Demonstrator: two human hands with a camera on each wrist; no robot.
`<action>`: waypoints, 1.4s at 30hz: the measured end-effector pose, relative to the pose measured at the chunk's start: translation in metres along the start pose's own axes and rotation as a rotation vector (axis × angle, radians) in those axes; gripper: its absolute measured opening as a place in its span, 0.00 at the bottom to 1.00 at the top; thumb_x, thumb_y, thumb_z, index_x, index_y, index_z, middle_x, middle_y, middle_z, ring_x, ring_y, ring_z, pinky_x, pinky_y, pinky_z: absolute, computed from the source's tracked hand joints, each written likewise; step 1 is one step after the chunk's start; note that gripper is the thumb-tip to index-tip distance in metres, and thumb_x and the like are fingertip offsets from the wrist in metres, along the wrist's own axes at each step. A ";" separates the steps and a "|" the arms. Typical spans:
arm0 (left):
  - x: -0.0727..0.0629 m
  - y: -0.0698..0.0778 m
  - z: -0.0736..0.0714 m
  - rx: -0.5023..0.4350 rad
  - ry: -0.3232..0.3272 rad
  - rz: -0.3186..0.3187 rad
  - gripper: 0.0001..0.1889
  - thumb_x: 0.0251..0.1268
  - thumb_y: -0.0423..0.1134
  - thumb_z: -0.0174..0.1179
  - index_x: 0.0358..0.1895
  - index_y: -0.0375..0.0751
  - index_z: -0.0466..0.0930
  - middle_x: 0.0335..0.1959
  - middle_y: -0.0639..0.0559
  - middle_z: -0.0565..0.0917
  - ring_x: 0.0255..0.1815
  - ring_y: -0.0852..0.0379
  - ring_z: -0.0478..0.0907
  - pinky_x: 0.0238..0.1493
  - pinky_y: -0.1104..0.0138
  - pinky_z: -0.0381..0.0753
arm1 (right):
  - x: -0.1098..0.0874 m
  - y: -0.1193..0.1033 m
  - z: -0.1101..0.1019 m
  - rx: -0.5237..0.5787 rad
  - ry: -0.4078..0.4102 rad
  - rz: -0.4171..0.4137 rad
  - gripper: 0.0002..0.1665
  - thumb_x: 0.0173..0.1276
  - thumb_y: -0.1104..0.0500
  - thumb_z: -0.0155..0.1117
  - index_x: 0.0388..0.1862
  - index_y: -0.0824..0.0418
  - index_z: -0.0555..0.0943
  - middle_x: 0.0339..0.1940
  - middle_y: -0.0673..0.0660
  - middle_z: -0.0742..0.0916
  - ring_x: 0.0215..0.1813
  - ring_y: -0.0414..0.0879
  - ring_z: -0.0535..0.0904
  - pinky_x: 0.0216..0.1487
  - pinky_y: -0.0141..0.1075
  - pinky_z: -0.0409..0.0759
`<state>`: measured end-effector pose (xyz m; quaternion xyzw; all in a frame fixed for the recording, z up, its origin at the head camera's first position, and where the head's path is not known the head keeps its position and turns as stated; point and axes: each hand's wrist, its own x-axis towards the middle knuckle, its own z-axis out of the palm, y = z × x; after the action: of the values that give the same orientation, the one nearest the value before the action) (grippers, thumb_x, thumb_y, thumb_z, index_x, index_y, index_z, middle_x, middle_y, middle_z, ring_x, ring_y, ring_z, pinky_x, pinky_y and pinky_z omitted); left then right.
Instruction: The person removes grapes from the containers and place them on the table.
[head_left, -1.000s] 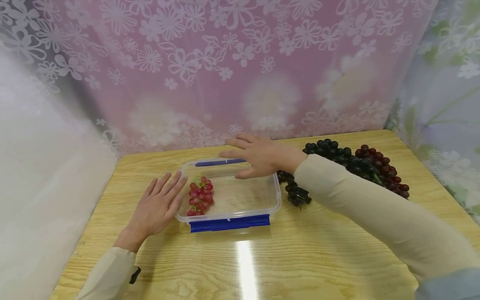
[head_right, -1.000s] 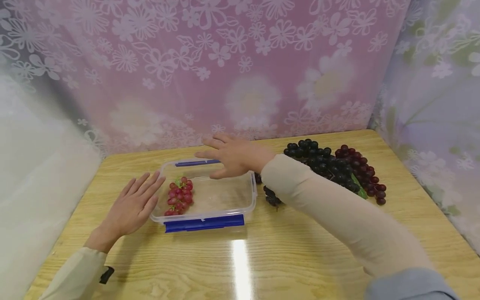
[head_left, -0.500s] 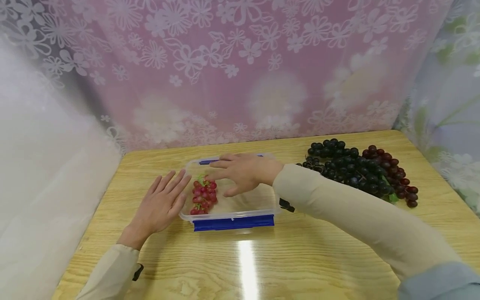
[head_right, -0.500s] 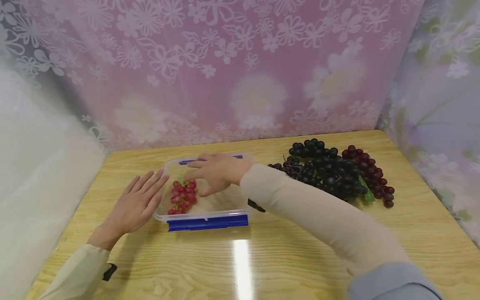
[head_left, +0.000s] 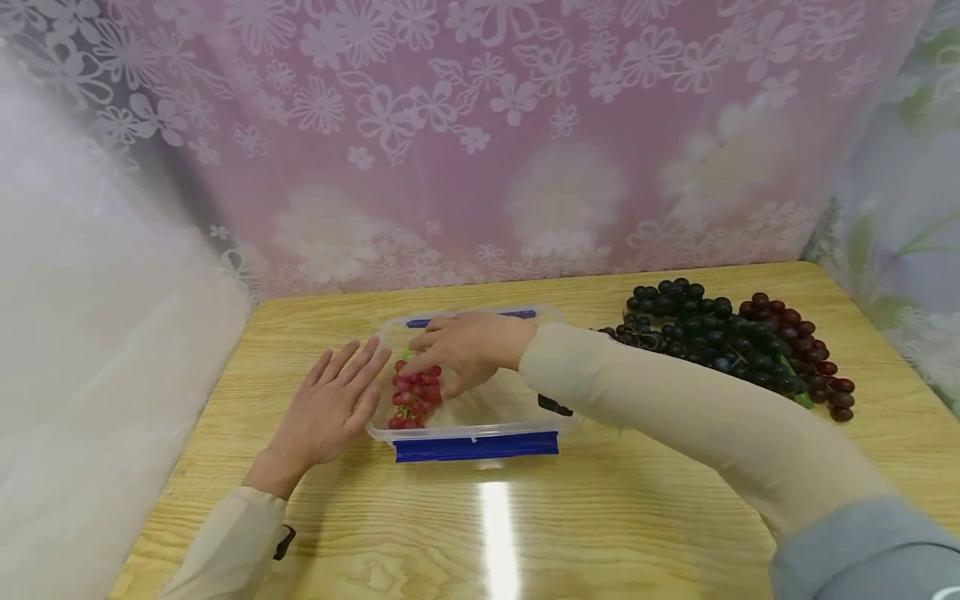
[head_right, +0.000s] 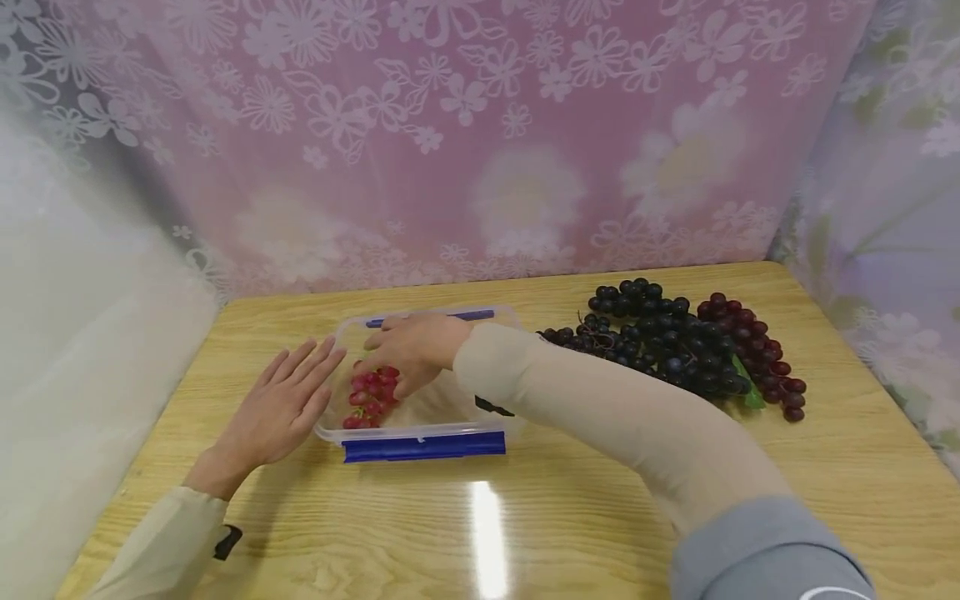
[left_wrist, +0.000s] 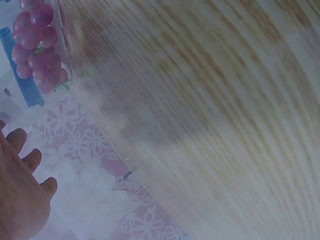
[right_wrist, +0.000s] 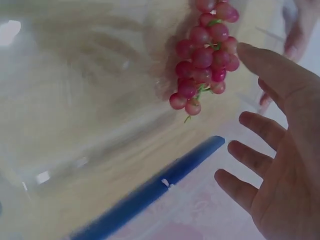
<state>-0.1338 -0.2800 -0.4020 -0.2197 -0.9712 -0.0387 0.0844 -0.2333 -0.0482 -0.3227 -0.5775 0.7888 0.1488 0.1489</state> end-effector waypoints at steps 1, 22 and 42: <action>0.000 0.000 0.000 -0.004 0.004 -0.001 0.27 0.77 0.50 0.38 0.76 0.51 0.54 0.76 0.52 0.52 0.75 0.47 0.46 0.72 0.50 0.41 | 0.002 -0.001 -0.001 -0.015 -0.006 -0.004 0.38 0.69 0.40 0.57 0.75 0.34 0.57 0.75 0.49 0.61 0.73 0.50 0.55 0.68 0.50 0.61; -0.001 -0.002 0.003 -0.024 0.043 0.013 0.27 0.78 0.51 0.35 0.76 0.51 0.54 0.76 0.53 0.54 0.75 0.48 0.47 0.72 0.50 0.42 | 0.037 -0.014 0.021 -0.064 0.096 -0.149 0.25 0.65 0.48 0.66 0.62 0.37 0.74 0.62 0.43 0.75 0.55 0.45 0.69 0.57 0.35 0.71; -0.003 -0.002 0.006 -0.046 0.100 0.010 0.26 0.76 0.48 0.41 0.74 0.50 0.58 0.75 0.51 0.57 0.74 0.47 0.51 0.71 0.48 0.45 | 0.056 -0.020 0.036 -0.196 0.081 -0.090 0.20 0.64 0.55 0.69 0.52 0.37 0.79 0.54 0.41 0.78 0.52 0.47 0.72 0.51 0.39 0.74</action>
<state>-0.1329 -0.2820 -0.4086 -0.2244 -0.9634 -0.0715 0.1278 -0.2282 -0.0878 -0.3799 -0.6297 0.7490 0.1952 0.0664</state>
